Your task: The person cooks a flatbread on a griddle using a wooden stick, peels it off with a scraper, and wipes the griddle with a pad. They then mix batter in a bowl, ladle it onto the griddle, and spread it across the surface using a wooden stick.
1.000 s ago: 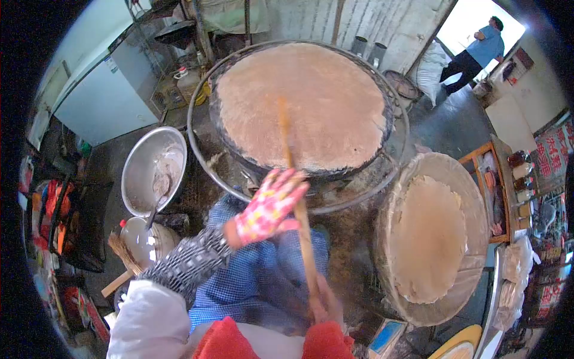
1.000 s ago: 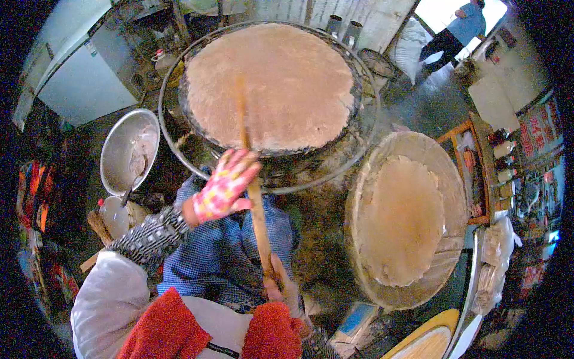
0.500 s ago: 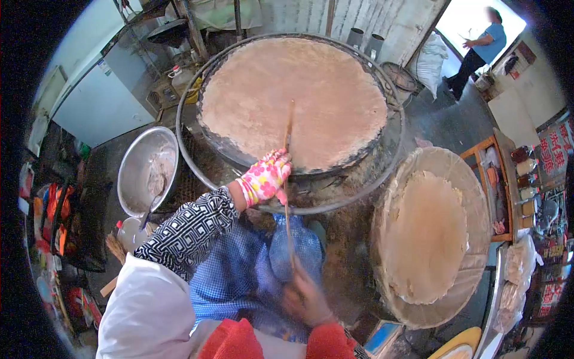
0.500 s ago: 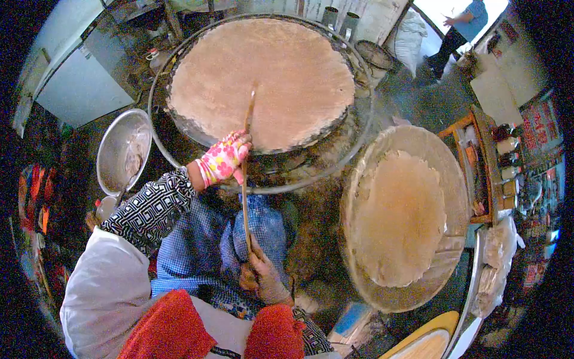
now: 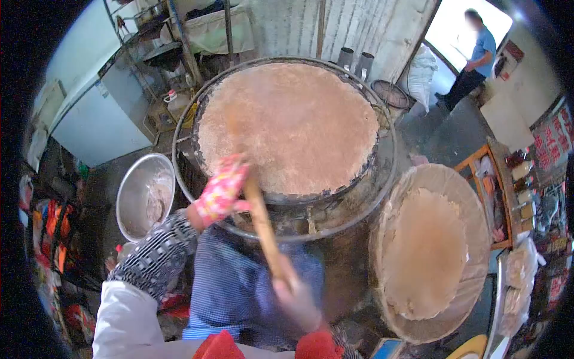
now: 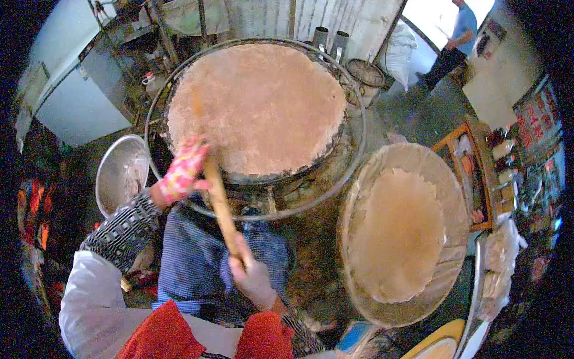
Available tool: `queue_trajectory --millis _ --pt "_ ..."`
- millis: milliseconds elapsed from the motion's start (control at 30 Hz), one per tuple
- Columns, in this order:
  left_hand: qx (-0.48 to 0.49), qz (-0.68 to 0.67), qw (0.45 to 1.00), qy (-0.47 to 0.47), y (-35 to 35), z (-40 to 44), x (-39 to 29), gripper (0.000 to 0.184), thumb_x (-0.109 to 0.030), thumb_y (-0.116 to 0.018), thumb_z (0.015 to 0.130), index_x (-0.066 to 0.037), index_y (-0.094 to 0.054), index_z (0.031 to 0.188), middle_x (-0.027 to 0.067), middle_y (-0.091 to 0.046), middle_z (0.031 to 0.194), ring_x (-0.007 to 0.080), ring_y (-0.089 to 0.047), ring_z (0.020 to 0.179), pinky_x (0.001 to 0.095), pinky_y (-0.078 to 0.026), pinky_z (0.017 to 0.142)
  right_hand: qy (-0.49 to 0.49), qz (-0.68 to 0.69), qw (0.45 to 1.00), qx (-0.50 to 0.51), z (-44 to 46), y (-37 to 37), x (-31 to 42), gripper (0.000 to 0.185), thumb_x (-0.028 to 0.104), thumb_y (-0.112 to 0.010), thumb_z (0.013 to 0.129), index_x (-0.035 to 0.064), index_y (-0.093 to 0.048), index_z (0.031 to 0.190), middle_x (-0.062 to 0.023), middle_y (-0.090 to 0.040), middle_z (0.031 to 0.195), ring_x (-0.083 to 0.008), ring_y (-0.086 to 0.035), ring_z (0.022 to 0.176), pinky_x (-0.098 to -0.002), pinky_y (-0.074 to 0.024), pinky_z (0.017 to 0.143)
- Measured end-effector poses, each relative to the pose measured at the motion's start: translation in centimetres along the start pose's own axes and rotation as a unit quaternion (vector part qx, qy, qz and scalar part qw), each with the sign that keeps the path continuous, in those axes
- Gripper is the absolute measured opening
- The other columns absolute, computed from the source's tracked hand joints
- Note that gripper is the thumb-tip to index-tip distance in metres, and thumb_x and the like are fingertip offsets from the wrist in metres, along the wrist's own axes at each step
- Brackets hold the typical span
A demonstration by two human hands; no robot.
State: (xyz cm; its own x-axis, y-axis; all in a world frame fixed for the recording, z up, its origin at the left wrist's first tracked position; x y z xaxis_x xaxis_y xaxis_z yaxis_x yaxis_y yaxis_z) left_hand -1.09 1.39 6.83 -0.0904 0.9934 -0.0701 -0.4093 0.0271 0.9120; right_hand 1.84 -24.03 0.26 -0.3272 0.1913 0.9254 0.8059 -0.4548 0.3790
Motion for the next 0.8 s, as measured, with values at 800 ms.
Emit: queue_trajectory --millis 800 --pt "0.092 -0.048 0.995 0.004 -9.6 12.6 7.2 0.081 -0.067 -0.06 0.053 0.005 -0.056 0.09 0.0266 -0.054 0.105 0.046 -0.041 0.116 0.0467 -0.034 0.1 -0.3 0.566 0.763 0.081 7.6 1.1 -0.9 0.042 0.028 -0.038 0.096 0.0211 -0.033 0.138 0.0072 -0.032 0.057 -0.0053 -0.031 0.044 -0.0211 -0.0271 0.039"
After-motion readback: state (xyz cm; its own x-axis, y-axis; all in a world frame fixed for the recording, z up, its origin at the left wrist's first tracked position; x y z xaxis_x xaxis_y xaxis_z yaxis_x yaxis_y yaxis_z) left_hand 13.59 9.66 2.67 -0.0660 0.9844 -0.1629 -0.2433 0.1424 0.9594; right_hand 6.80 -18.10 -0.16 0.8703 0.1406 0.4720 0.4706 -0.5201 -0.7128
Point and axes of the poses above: each hand's wrist, its own z-axis towards the middle knuckle, its own y-axis out of the back of the hand, x = y × z, the point moved 7 cm from there along z, towards the middle knuckle
